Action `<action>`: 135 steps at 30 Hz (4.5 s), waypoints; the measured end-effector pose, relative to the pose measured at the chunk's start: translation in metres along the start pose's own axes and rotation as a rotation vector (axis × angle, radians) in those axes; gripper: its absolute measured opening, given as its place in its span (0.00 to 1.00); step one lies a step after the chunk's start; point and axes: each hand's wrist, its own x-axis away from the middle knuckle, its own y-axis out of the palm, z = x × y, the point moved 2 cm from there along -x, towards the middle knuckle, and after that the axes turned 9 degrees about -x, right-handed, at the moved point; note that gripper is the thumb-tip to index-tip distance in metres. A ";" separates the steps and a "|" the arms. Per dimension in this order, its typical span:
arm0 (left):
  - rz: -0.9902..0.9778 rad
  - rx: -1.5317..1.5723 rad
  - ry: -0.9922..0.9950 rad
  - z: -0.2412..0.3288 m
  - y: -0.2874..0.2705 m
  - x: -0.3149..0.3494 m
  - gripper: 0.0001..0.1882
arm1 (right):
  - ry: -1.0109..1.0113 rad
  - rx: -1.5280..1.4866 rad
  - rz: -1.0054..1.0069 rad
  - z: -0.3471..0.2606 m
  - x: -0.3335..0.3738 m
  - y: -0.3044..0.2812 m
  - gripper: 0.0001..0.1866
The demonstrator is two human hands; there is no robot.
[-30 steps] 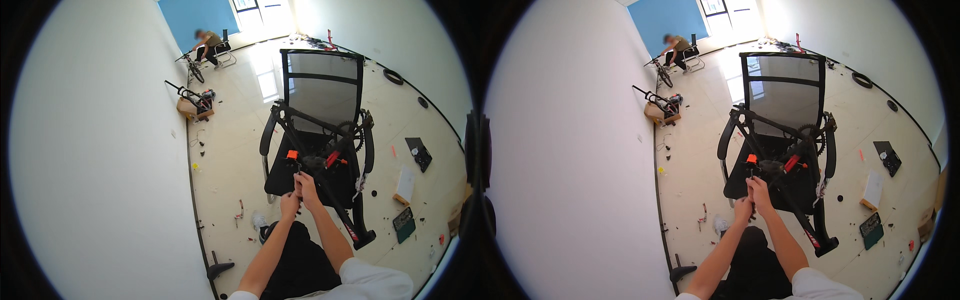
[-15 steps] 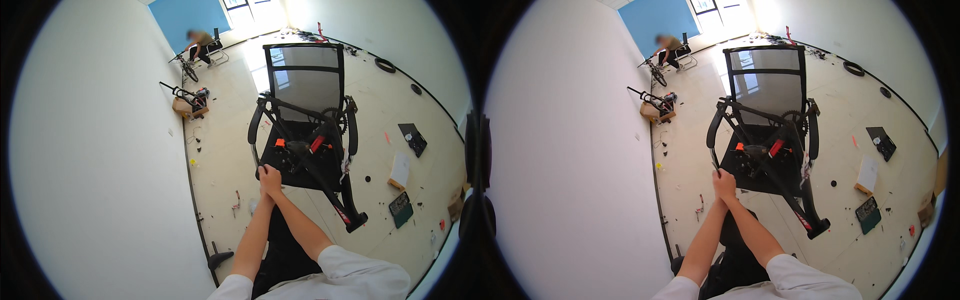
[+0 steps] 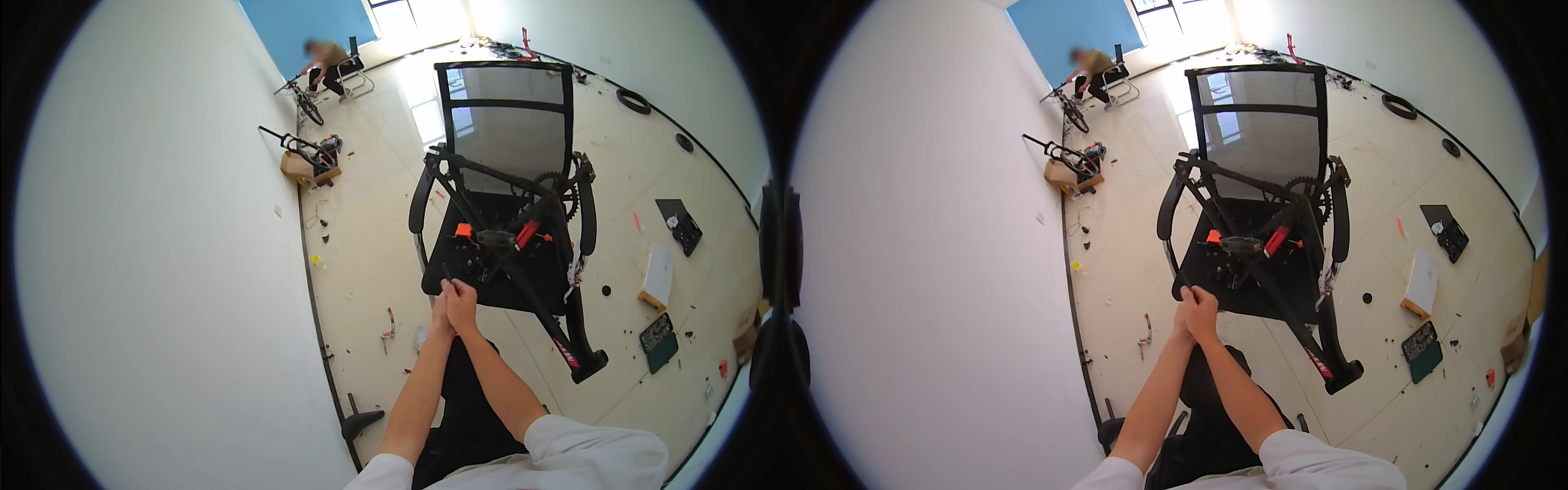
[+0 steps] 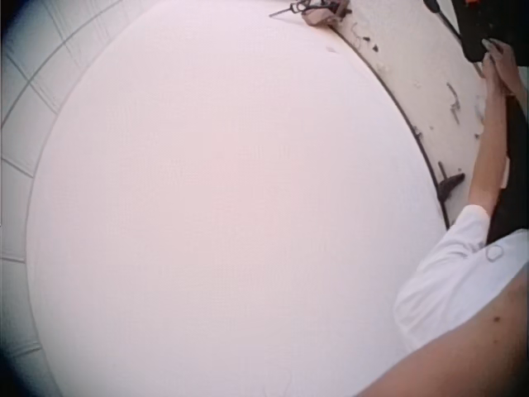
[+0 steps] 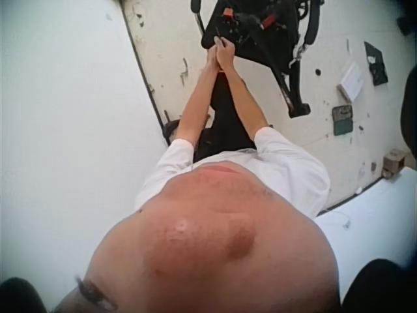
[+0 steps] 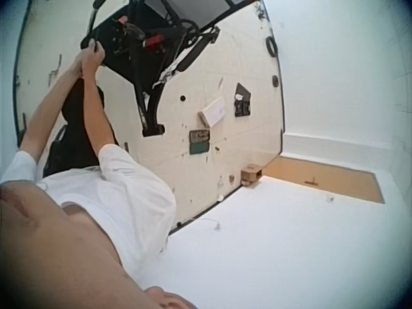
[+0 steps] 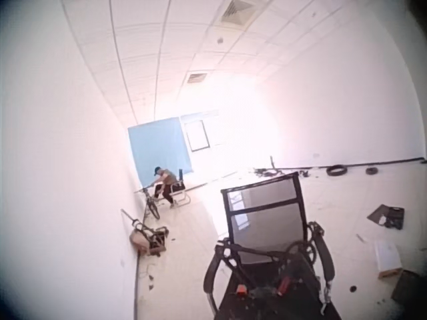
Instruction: The person assembles a bicycle frame by attaching and tightening components using a screwdriver and pliers. They repeatedly adjust and secure parts on the frame, which is positioned on an office chair, while tools and parts are scattered on the floor.
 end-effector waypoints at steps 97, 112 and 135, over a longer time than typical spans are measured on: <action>-0.138 -1.007 -0.127 0.028 0.032 0.048 0.26 | 0.520 -0.380 -0.114 -0.076 -0.023 -0.060 0.25; -0.189 -1.303 0.030 0.024 0.037 0.044 0.24 | 0.316 0.053 -0.360 -0.064 -0.016 -0.073 0.18; 0.015 -0.174 -0.237 0.039 -0.003 0.036 0.17 | 0.186 0.434 -0.650 -0.056 0.084 -0.109 0.15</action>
